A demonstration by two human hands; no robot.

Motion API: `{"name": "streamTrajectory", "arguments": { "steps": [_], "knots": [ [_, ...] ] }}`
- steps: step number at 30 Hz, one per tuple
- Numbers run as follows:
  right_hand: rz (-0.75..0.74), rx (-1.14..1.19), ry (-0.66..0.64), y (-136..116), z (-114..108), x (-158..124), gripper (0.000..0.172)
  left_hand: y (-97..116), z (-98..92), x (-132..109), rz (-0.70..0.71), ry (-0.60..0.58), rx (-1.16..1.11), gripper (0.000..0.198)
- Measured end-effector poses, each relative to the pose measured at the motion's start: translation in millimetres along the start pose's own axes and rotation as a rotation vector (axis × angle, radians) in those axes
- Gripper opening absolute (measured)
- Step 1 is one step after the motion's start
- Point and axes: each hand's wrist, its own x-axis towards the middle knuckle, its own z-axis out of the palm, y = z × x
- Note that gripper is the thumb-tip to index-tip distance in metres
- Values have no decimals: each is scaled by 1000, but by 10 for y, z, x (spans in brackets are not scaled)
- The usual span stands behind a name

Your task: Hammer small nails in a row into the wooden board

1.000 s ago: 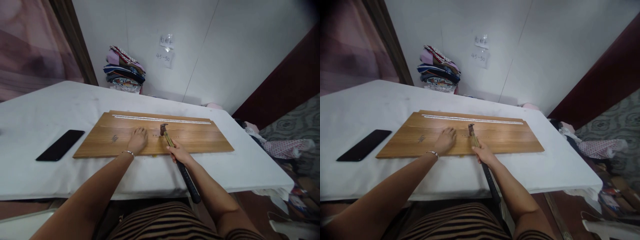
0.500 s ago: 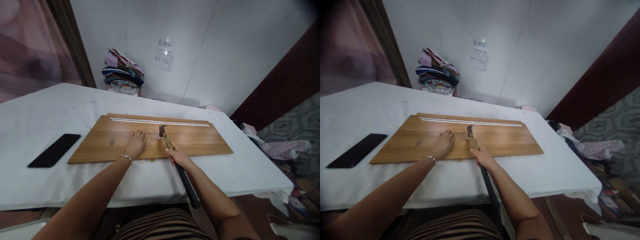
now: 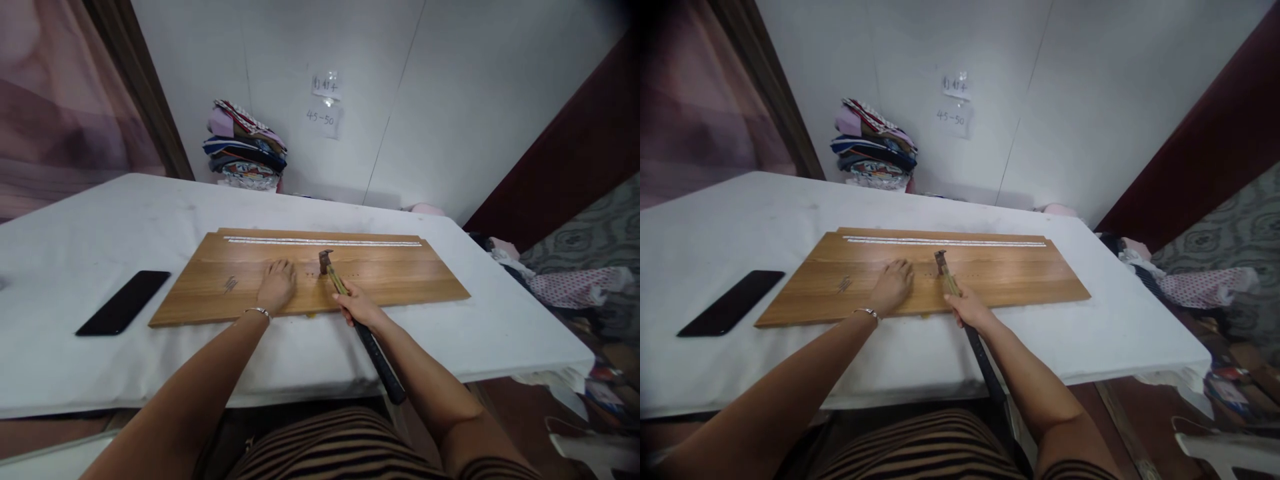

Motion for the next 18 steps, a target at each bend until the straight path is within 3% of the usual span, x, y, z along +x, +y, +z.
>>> {"name": "streamTrajectory", "arguments": {
  "steps": [18],
  "knots": [
    [2, -23, -1, -63, -2, -8, 78, 16, -3, 8, 3, 4, 1, 42]
  ]
}}
